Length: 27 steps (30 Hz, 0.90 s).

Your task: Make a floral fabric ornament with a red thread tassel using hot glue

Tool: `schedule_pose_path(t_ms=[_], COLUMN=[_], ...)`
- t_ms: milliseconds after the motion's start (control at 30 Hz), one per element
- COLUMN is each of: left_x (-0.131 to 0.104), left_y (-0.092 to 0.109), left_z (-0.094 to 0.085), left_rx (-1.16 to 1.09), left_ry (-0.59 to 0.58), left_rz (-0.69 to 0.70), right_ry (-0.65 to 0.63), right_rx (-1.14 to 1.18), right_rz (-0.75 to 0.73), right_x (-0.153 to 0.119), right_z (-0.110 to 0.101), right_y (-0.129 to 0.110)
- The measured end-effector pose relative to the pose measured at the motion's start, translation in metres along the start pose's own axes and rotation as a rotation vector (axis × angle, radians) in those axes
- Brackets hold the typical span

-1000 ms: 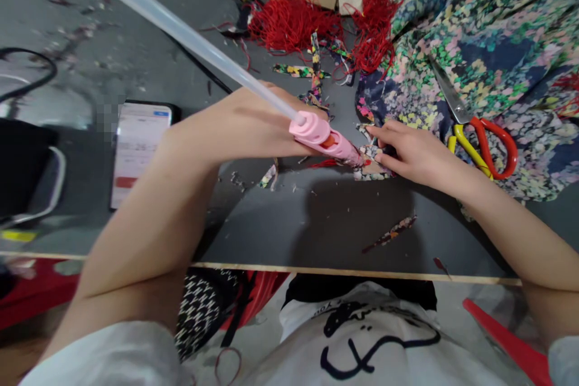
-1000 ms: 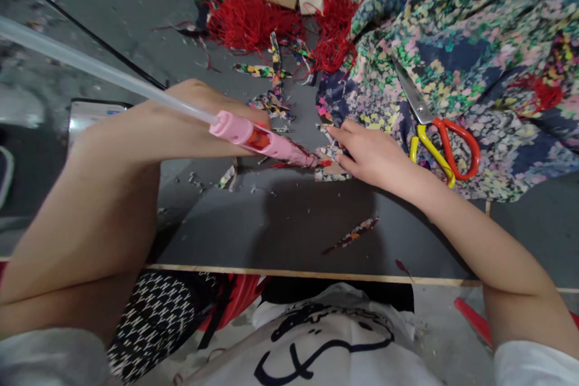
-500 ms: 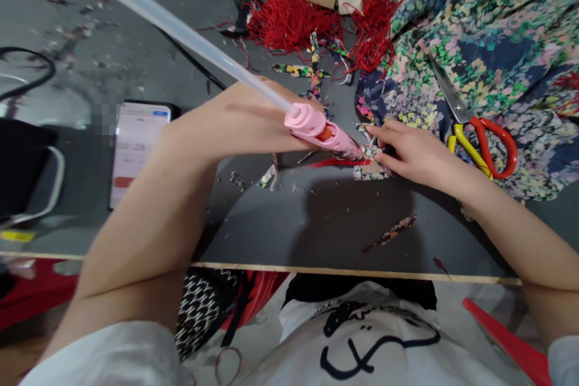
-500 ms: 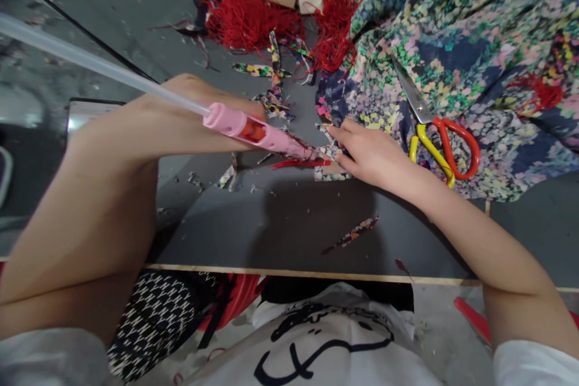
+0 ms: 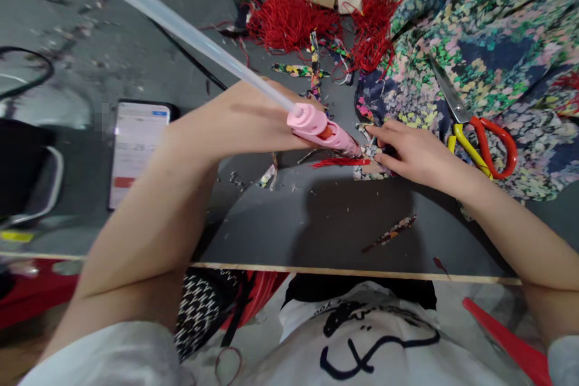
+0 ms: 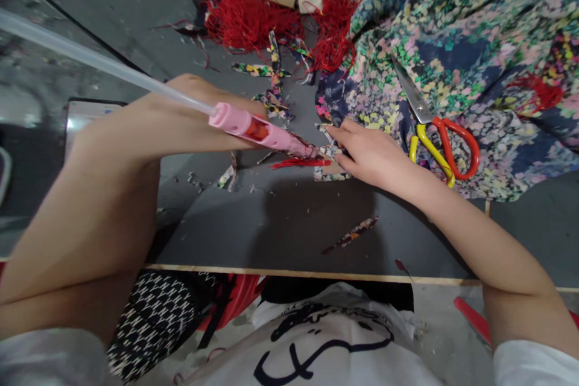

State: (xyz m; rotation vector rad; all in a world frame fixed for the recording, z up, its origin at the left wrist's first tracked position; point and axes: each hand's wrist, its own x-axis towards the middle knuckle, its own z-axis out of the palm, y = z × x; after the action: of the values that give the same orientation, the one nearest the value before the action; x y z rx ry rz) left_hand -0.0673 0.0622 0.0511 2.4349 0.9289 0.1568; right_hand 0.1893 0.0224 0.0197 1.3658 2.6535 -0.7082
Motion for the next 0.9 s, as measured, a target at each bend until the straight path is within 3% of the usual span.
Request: schedule_pose_path(t_ms=[233,333,500,667,900], left_x=[-0.003,-0.003,-0.002,-0.002,0.003], left_y=[-0.001,0.000,0.000,0.001,-0.002], left_z=[-0.003,0.001,0.004,0.002,0.005], left_rx=[0.094,0.144,0.056,-0.007,0.186], left_ry=[0.014,0.054,0.042,0.061,0.140], left_rz=[0.017,0.087,0.081,0.047,0.145], right_ry=[0.012,0.020,0.049,0.183,0.314], right_rx=[-0.009,-0.013,0.001,0.072,0.197], right_rz=[-0.003,-0.003,0.035,0.089,0.081], right_x=[0.000,0.000,-0.002,0.000,0.010], right_z=[0.001,0.001,0.002,0.010,0.015], right_y=[0.000,0.000,-0.003,-0.005,-0.006])
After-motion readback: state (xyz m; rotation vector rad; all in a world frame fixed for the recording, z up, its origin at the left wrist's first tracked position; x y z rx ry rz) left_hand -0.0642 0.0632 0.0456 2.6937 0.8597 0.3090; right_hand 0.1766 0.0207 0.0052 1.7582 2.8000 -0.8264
